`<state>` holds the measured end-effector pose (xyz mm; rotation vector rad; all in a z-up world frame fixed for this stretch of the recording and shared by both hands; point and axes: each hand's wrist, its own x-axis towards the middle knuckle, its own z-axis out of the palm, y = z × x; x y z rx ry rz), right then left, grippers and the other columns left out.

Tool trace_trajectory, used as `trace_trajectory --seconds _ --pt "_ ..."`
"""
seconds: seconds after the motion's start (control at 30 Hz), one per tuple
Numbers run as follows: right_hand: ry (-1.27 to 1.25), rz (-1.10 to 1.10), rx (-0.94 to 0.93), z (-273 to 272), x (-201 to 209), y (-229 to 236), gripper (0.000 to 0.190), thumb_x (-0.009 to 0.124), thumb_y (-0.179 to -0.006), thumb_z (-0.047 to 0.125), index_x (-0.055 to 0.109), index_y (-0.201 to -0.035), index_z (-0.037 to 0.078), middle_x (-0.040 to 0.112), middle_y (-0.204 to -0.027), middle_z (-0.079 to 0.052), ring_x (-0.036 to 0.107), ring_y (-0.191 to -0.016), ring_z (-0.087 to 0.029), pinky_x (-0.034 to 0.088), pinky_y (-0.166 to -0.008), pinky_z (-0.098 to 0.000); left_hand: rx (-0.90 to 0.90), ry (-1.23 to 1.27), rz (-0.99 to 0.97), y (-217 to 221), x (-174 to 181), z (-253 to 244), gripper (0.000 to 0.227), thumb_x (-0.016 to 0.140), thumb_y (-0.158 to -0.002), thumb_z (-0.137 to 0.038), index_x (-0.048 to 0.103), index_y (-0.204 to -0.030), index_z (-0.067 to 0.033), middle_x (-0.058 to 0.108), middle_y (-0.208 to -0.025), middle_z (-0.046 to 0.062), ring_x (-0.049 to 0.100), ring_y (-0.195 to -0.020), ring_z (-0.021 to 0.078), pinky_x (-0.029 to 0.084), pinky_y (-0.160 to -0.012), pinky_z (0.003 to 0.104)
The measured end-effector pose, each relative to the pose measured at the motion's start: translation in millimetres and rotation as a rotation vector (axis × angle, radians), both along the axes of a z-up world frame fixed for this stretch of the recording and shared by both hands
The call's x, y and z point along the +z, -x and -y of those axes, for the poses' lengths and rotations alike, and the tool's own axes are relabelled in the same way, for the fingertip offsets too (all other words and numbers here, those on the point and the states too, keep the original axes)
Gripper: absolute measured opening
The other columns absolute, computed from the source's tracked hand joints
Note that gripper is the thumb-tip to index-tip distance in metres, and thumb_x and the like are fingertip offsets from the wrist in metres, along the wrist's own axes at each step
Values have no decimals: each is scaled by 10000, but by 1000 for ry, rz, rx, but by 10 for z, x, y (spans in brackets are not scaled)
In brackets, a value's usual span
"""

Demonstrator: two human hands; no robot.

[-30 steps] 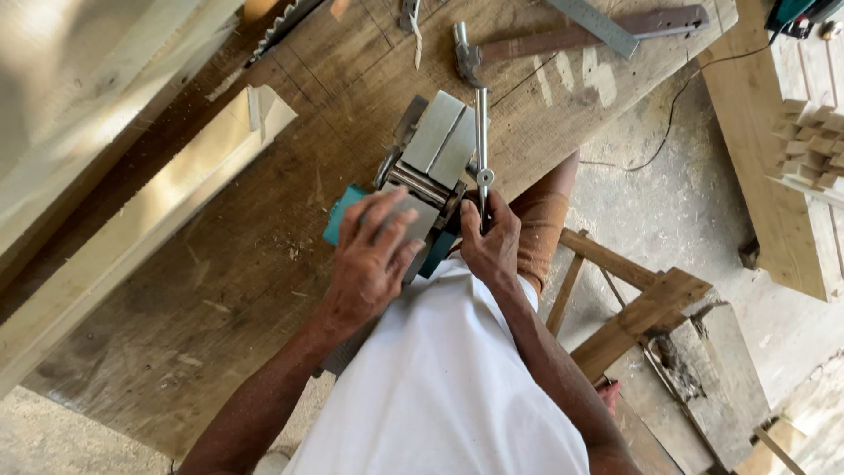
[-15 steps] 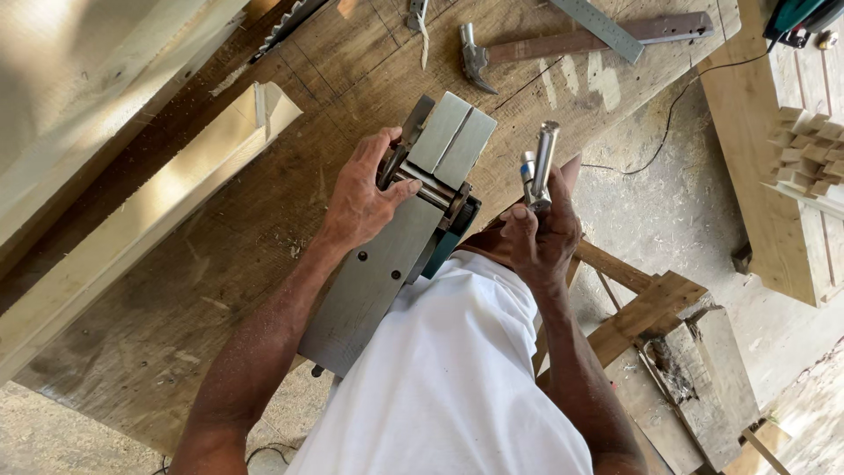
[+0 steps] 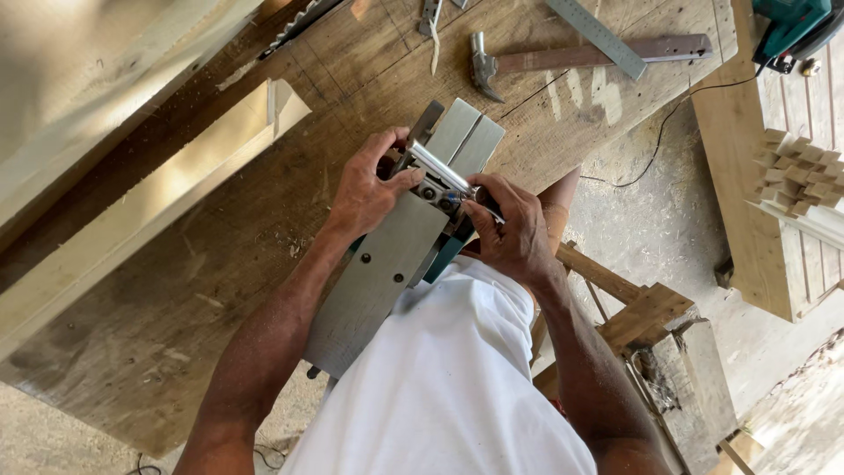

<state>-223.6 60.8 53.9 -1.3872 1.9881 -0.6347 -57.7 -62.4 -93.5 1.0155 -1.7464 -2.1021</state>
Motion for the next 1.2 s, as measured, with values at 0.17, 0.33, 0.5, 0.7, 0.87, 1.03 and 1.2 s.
trace_trajectory --seconds 0.17,0.33,0.5,0.7,0.87,1.03,1.2 --pt "-24 -64 123 88 73 -1 248 613 -1067 204 608 -1174 -19 664 -927 -133 670 -764 -224 547 -670 -370 79 61 -24 28 -61 -85 626 806 -869 -305 586 -1401 -59 652 -1385 156 628 -1302 288 554 -1082 437" --pt "-161 -65 177 143 91 79 206 627 -1044 201 629 -1143 20 655 -843 -103 659 -679 -220 522 -603 -383 76 7 9 62 -156 -106 614 843 -854 -328 616 -1356 -59 696 -1261 161 690 -1192 272 589 -1010 420" --pt "-162 -110 329 265 65 168 195 618 -1036 196 637 -1164 50 666 -859 -87 646 -677 -222 536 -632 -405 74 54 -51 73 -104 -116 570 823 -901 -337 618 -1351 -55 665 -1313 173 647 -1248 285 560 -1048 447" --pt "-160 -150 315 267 65 109 202 631 -1031 214 659 -1179 80 728 -901 -72 651 -663 -198 522 -590 -383 -103 269 -253 -223 48 144 475 811 -889 -206 640 -1302 -45 554 -1466 207 569 -1300 357 524 -1050 487" --pt "-242 -180 353 312 82 173 244 681 -985 222 684 -1192 93 762 -900 -74 643 -585 -210 489 -506 -385 -109 55 -432 -268 21 103 330 753 -960 -188 637 -1247 -74 643 -1427 105 741 -1140 213 661 -885 362" --pt "-164 -190 304 247 64 138 230 679 -1002 226 672 -1190 93 748 -893 -71 676 -657 -207 519 -555 -373 37 -130 -355 -240 59 -141 165 724 -1010 -179 712 -1149 -91 786 -1158 93 769 -1010 169 668 -886 362" --pt "-149 -152 280 197 -6 160 277 635 -1036 279 660 -1227 80 748 -894 -76 648 -595 -162 528 -523 -328 143 -66 -372 -211 141 -200 204 716 -1038 -220 657 -1176 -82 764 -1154 102 741 -1026 155 633 -896 341"
